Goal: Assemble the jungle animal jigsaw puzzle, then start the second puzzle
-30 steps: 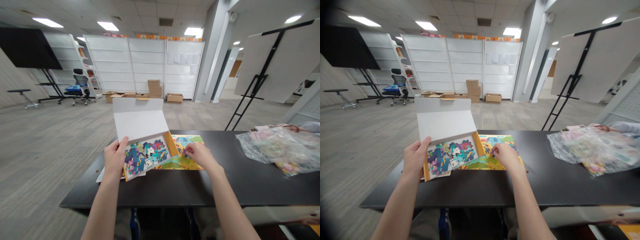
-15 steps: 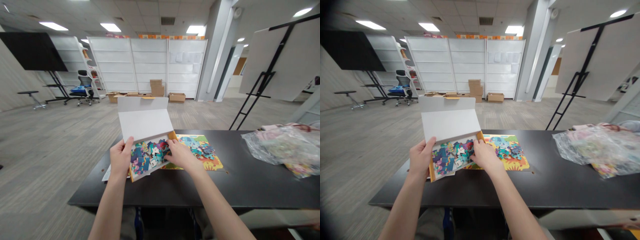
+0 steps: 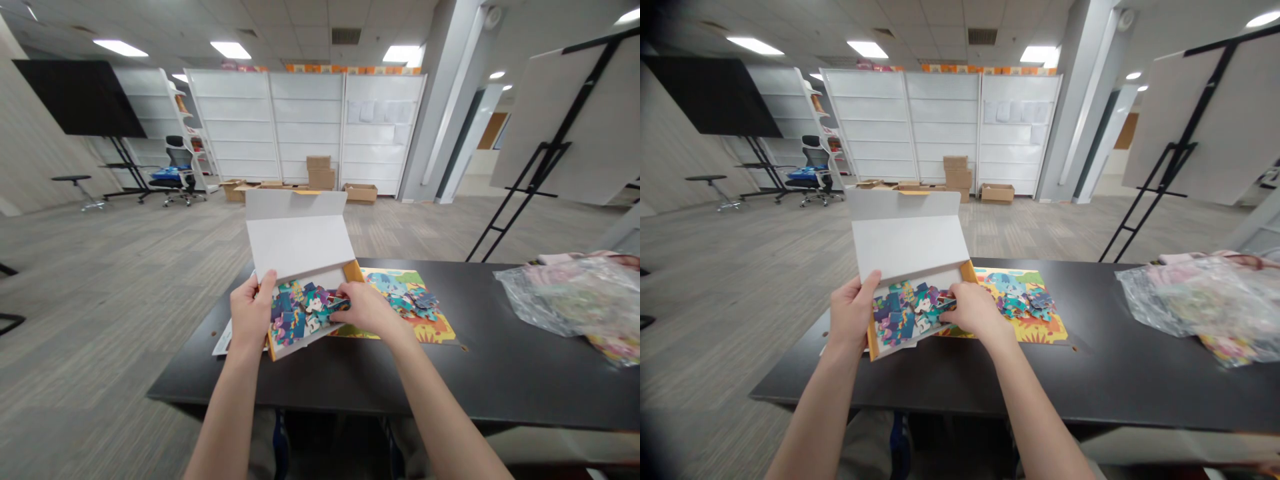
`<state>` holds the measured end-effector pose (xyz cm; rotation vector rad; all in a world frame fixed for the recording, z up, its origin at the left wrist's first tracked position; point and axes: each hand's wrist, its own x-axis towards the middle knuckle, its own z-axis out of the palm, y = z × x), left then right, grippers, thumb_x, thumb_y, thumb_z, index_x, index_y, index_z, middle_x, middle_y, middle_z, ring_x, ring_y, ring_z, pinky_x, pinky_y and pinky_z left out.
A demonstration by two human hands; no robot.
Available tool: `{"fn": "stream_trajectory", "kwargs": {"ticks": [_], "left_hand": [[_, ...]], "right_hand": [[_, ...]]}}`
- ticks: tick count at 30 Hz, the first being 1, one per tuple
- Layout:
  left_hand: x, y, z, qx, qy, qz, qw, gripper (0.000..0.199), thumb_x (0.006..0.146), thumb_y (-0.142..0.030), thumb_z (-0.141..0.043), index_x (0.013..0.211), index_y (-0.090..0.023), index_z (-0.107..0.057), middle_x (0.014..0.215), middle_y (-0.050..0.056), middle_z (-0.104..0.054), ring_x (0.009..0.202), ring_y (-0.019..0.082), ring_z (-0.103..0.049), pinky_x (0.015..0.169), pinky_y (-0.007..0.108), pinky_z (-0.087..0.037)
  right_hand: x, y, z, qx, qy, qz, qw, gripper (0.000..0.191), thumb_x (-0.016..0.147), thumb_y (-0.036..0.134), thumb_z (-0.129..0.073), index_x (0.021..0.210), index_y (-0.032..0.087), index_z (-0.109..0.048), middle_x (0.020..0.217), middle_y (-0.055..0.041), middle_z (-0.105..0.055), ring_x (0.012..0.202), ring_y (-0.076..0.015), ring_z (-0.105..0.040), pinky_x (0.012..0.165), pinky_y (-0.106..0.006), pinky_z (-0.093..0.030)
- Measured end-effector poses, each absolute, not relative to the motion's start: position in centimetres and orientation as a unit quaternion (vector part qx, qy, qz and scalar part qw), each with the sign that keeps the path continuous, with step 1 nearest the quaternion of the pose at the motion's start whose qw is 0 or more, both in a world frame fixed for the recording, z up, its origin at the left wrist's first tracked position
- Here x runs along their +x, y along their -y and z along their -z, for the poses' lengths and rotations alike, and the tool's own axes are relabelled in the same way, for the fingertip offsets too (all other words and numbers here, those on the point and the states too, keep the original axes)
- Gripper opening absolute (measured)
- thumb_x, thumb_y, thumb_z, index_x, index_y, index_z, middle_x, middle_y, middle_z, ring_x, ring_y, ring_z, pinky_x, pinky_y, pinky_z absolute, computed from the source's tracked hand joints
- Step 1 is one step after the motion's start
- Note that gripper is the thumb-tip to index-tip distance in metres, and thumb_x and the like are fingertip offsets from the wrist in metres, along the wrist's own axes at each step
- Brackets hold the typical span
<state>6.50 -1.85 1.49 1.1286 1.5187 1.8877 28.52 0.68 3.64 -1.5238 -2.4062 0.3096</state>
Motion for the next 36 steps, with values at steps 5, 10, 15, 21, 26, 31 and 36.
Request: {"fn": "stream_trajectory", "kwargs": {"ticks": [5, 10, 15, 21, 26, 31, 36], "left_hand": [[6.5, 1.7, -1.5, 0.414, -0.548, -0.687, 0.235, 0.044, 0.075, -0.058, -0.072, 0.081, -0.014, -0.075, 0.063, 0.002, -0.066, 0.061, 0.018, -0.059, 0.057, 0.026, -0.045], [6.5, 1.7, -1.5, 0.417, -0.545, -0.688, 0.237, 0.043, 0.075, -0.057, -0.073, 0.082, -0.014, -0.076, 0.065, 0.002, -0.068, 0.063, 0.018, -0.061, 0.059, 0.026, -0.046], [6.6, 1.7, -1.5, 0.408, -0.546, -0.691, 0.239, 0.045, 0.074, -0.058, -0.073, 0.082, -0.014, -0.076, 0.064, 0.002, -0.068, 0.062, 0.018, -0.062, 0.058, 0.026, -0.046], [6.6, 1.5, -1.2, 0.405, -0.542, -0.691, 0.252, 0.046, 0.074, -0.058, -0.073, 0.083, -0.014, -0.076, 0.064, 0.002, -0.068, 0.059, 0.017, -0.061, 0.056, 0.026, -0.046], [5.6, 1.3, -0.9, 0.386, -0.550, -0.699, 0.246, 0.043, 0.073, -0.057, -0.074, 0.081, -0.014, -0.073, 0.063, 0.001, -0.068, 0.057, 0.017, -0.060, 0.055, 0.026, -0.046], [4.8, 1.3, -1.3, 0.300, -0.535, -0.739, 0.278, 0.035, 0.068, -0.049, -0.076, 0.079, -0.016, -0.069, 0.061, -0.002, -0.065, 0.053, 0.016, -0.059, 0.054, 0.027, -0.049], [4.9, 1.4, -2.3, 0.225, -0.512, -0.784, 0.269, 0.032, 0.064, -0.044, -0.077, 0.075, -0.017, -0.063, 0.064, -0.003, -0.065, 0.055, 0.015, -0.060, 0.061, 0.030, -0.054]], "right_hand": [[28.5, -1.1, -2.5, -0.445, 0.868, -0.148, 0.162, 0.039, 0.080, 0.034, -0.081, 0.114, 0.018, -0.072, 0.110, -0.0106, -0.074, 0.102, -0.0256, -0.068, 0.082, -0.030, -0.047], [28.7, -1.4, -2.2, -0.425, 0.869, -0.176, 0.182, 0.036, 0.080, 0.032, -0.081, 0.113, 0.019, -0.073, 0.107, -0.0086, -0.077, 0.098, -0.0250, -0.070, 0.082, -0.029, -0.048], [29.5, -1.4, -2.9, -0.417, 0.859, -0.208, 0.213, 0.024, 0.078, 0.027, -0.081, 0.099, 0.019, -0.075, 0.094, -0.0043, -0.077, 0.088, -0.0205, -0.069, 0.076, -0.027, -0.046], [30.8, -2.0, -3.4, -0.445, 0.806, -0.239, 0.308, 0.018, 0.077, 0.029, -0.077, 0.090, 0.018, -0.070, 0.085, -0.0004, -0.072, 0.078, -0.0167, -0.063, 0.073, -0.027, -0.045], [34.7, -2.6, -4.1, -0.485, 0.707, -0.237, 0.457, 0.036, 0.076, 0.040, -0.076, 0.103, 0.019, -0.066, 0.092, -0.0031, -0.072, 0.078, -0.0179, -0.063, 0.075, -0.031, -0.049], [39.0, -2.7, -3.4, -0.529, 0.691, -0.228, 0.437, 0.032, 0.079, 0.039, -0.073, 0.103, 0.019, -0.069, 0.095, -0.0059, -0.074, 0.084, -0.0207, -0.067, 0.080, -0.035, -0.051], [37.6, -2.9, -0.8, -0.570, 0.737, -0.184, 0.314, 0.031, 0.074, 0.022, -0.077, 0.104, 0.019, -0.072, 0.104, -0.0075, -0.076, 0.096, -0.0239, -0.069, 0.089, -0.037, -0.050]]}}
